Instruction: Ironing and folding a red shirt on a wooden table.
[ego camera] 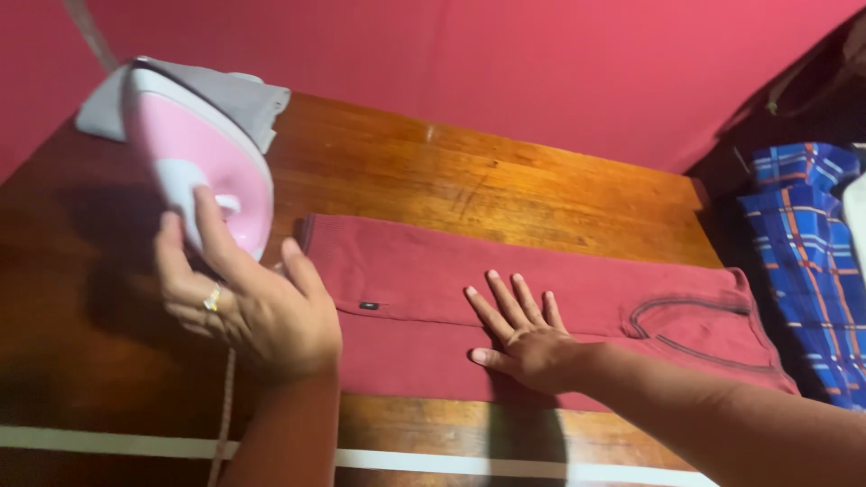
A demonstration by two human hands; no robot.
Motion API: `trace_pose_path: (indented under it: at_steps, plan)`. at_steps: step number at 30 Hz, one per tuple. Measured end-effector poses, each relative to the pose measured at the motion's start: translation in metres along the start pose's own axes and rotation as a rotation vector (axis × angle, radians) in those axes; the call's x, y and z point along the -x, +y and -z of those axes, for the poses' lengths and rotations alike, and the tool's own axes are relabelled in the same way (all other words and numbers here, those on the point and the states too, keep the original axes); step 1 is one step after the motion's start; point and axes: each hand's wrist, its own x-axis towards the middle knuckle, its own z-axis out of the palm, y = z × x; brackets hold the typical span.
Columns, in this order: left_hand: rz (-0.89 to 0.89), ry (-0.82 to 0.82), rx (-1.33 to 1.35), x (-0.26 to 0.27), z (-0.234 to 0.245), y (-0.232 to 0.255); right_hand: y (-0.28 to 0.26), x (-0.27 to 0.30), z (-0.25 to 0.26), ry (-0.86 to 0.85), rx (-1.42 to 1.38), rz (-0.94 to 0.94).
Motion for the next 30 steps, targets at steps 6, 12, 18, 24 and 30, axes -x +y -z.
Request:
trace_pose_path:
  at_steps: [6, 12, 18, 24, 30]
  plan:
    - [0.176, -0.129, 0.178, -0.039, -0.026, -0.039, -0.003, 0.003, 0.001, 0.010, 0.000, -0.007]
    - [0.401, -0.298, -0.054, -0.032, -0.052, -0.076, -0.006, 0.011, -0.003, 0.076, -0.017, 0.008]
    - [0.231, -0.247, 0.147, -0.056, -0.056, -0.040, 0.009, 0.016, -0.021, 0.201, -0.108, 0.105]
    - [-0.328, -0.151, 0.250, -0.097, -0.042, 0.020, 0.027, 0.025, -0.003, 0.234, -0.427, -0.021]
    - [-0.024, -0.793, 0.247, -0.084, -0.046, 0.105, 0.067, 0.013, -0.007, 0.332, -0.532, -0.185]
